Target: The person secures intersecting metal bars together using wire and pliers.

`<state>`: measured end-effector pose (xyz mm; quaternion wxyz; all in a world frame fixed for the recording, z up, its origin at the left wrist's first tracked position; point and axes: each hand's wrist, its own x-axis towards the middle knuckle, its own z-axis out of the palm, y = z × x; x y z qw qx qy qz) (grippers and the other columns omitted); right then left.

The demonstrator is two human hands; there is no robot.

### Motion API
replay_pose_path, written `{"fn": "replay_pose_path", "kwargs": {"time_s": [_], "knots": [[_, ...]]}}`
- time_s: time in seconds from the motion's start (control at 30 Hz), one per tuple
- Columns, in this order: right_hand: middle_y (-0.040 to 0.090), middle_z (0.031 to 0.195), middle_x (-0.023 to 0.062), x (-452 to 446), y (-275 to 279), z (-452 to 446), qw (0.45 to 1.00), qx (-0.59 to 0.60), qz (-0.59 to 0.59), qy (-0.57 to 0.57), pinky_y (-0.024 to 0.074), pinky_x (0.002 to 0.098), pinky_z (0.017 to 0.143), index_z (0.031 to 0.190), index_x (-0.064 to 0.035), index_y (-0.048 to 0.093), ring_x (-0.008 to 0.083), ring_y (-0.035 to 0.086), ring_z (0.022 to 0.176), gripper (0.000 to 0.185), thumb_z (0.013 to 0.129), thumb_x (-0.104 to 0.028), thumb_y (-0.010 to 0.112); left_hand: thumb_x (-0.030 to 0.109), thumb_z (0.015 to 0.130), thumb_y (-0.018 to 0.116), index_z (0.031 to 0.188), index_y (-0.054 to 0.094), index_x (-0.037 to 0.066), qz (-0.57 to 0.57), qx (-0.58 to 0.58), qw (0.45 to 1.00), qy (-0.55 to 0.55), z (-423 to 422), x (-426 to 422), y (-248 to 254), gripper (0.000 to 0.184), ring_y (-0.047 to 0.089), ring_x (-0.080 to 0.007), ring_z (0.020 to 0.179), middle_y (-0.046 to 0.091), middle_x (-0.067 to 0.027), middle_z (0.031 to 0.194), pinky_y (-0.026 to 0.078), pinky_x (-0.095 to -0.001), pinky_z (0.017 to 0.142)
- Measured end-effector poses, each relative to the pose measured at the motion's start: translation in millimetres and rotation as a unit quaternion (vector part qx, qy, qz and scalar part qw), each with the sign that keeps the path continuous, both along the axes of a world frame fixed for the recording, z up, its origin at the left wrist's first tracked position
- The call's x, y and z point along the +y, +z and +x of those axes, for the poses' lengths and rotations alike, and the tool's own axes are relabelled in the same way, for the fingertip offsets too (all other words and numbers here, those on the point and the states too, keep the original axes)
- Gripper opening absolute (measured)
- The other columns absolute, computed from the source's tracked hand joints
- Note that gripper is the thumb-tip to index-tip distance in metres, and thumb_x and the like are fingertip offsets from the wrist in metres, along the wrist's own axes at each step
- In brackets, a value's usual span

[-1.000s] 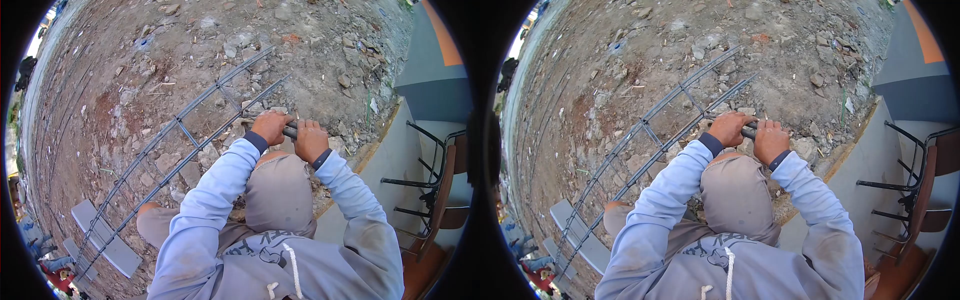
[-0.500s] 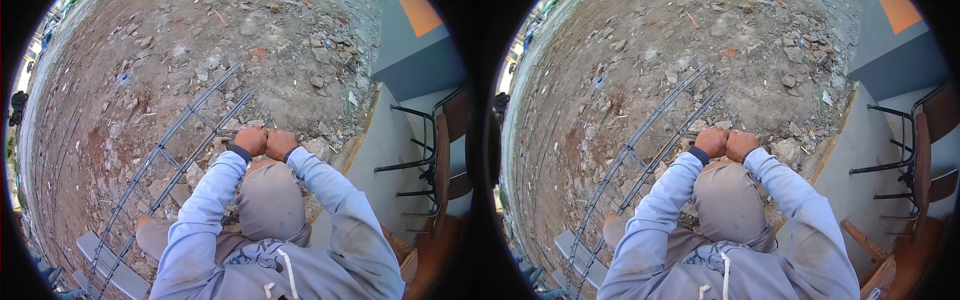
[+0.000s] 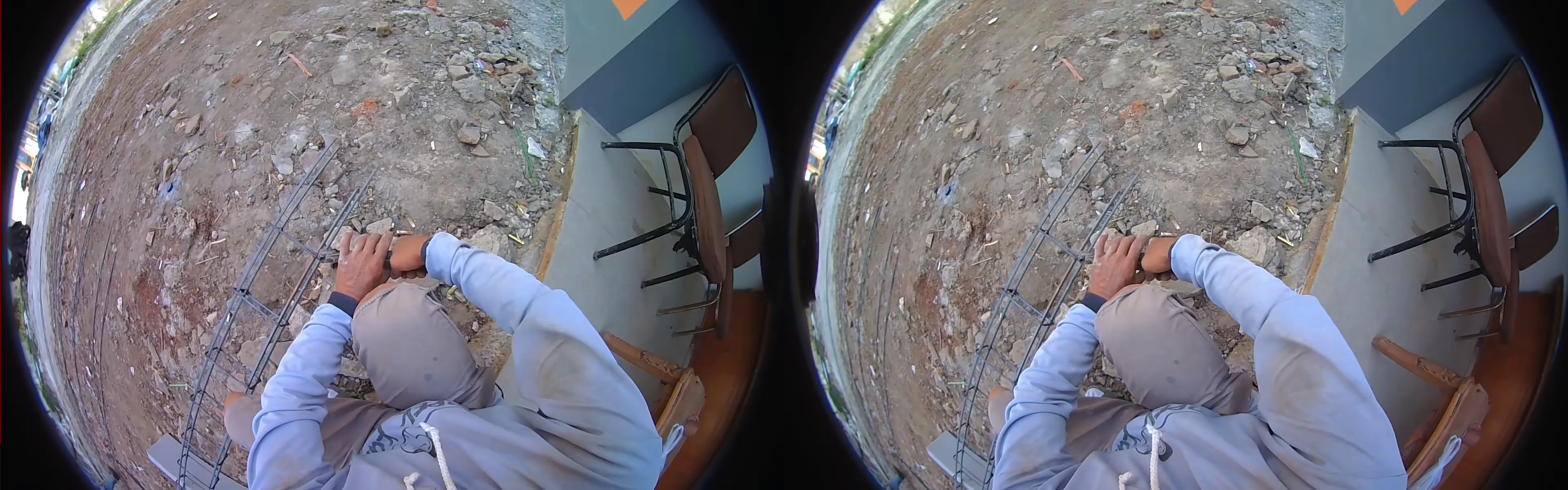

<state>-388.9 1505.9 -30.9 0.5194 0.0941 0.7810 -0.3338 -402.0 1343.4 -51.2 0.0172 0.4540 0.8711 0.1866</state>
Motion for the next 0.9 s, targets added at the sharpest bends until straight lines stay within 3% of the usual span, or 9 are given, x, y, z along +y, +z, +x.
{"fn": "replay_pose_path", "kwargs": {"time_s": [0.1,0.23,0.3,0.37,0.4,0.57,0.7,0.77,0.9], "knots": [[0.061,0.062,0.0072,3,4,-5,0.981,-0.154,-0.089,-0.079,0.0439,0.0314,0.043,0.074,-0.0029,0.065,0.019,0.06,0.052,0.032,0.08,-0.034,0.064,0.032,0.074,0.063,0.126,0.048,0.012,0.024,0.043,0.998,0.038,9,-8,-13,0.058,0.05,-0.0225,0.11,0.054,-0.0053,0.115,0.029,-0.0483,0.104],[0.059,0.057,0.0088,6,35,2,0.988,-0.096,-0.064,-0.105,0.0508,0.0341,0.045,0.072,-0.0011,0.062,0.0228,0.059,0.046,0.035,0.078,-0.035,0.067,0.029,0.071,0.066,0.118,0.051,0.01,0.011,-0.04,0.999,0.021,2,-3,-1,0.053,0.052,-0.0261,0.109,0.057,-0.0081,0.108,0.033,-0.048,0.101],[0.065,0.075,0.0156,1,39,15,0.982,0.175,0.07,0.03,0.0548,0.0405,0.062,0.088,-0.0002,0.061,0.0277,0.066,0.069,0.037,0.073,-0.033,0.07,0.026,0.069,0.067,0.117,0.051,0.01,-0.013,-0.076,0.997,-0.008,-3,-2,14,0.053,0.053,-0.0282,0.109,0.057,-0.0094,0.109,0.036,-0.0478,0.099],[0.065,0.086,0.0196,-9,24,39,0.889,0.412,0.171,0.103,0.0543,0.043,0.07,0.097,0.0,0.059,0.0306,0.066,0.083,0.042,0.07,-0.031,0.071,0.017,0.067,0.064,0.107,0.059,0.01,-0.01,-0.15,0.988,-0.022,-12,-3,-8,0.041,0.058,-0.031,0.101,0.062,-0.0108,0.103,0.037,-0.0476,0.098],[0.063,0.098,0.0222,-15,7,44,0.898,0.384,0.196,0.091,0.0515,0.0453,0.079,0.106,-0.0012,0.055,0.0347,0.061,0.099,0.048,0.07,-0.029,0.069,0.015,0.067,0.063,0.104,0.06,0.01,-0.04,-0.2,0.979,-0.019,-17,0,-5,0.037,0.059,-0.0313,0.098,0.063,-0.0109,0.101,0.038,-0.0474,0.098],[0.066,0.089,0.0217,-18,-12,46,0.938,0.309,0.158,-0.016,0.0519,0.0434,0.072,0.091,0.0023,0.062,0.035,0.065,0.082,0.044,0.072,-0.037,0.066,0.013,0.069,0.06,0.104,0.065,0.014,-0.186,-0.245,0.95,-0.054,-26,8,21,0.035,0.061,-0.0292,0.099,0.066,-0.0097,0.097,0.026,-0.0552,0.106],[0.067,0.075,0.0158,-1,-4,29,0.995,0.083,-0.032,-0.037,0.0501,0.0354,0.061,0.078,0.0037,0.068,0.0241,0.065,0.067,0.051,0.071,-0.047,0.07,0.03,0.066,0.072,0.127,0.052,0.016,-0.003,-0.174,0.984,0.047,-4,-22,29,0.065,0.044,-0.0275,0.123,0.054,-0.0089,0.124,0.014,-0.0606,0.108],[0.068,0.078,0.0108,4,-20,42,0.941,-0.079,-0.176,-0.277,0.0492,0.0328,0.062,0.084,0.002,0.069,0.0202,0.064,0.07,0.044,0.078,-0.042,0.069,0.02,0.072,0.067,0.128,0.049,0.014,0.018,-0.137,0.985,0.105,3,-47,28,0.059,0.039,-0.0303,0.126,0.047,-0.0106,0.13,0.015,-0.0596,0.108],[0.067,0.078,0.0046,-1,-87,73,0.87,-0.106,-0.316,-0.364,0.0481,0.0287,0.059,0.095,-0.0006,0.067,0.0143,0.063,0.064,0.036,0.078,-0.032,0.07,0.014,0.076,0.062,0.126,0.05,0.011,0.062,-0.06,0.952,0.292,19,-97,29,0.051,0.038,-0.0308,0.126,0.047,-0.0125,0.13,0.019,-0.0559,0.106]]}}
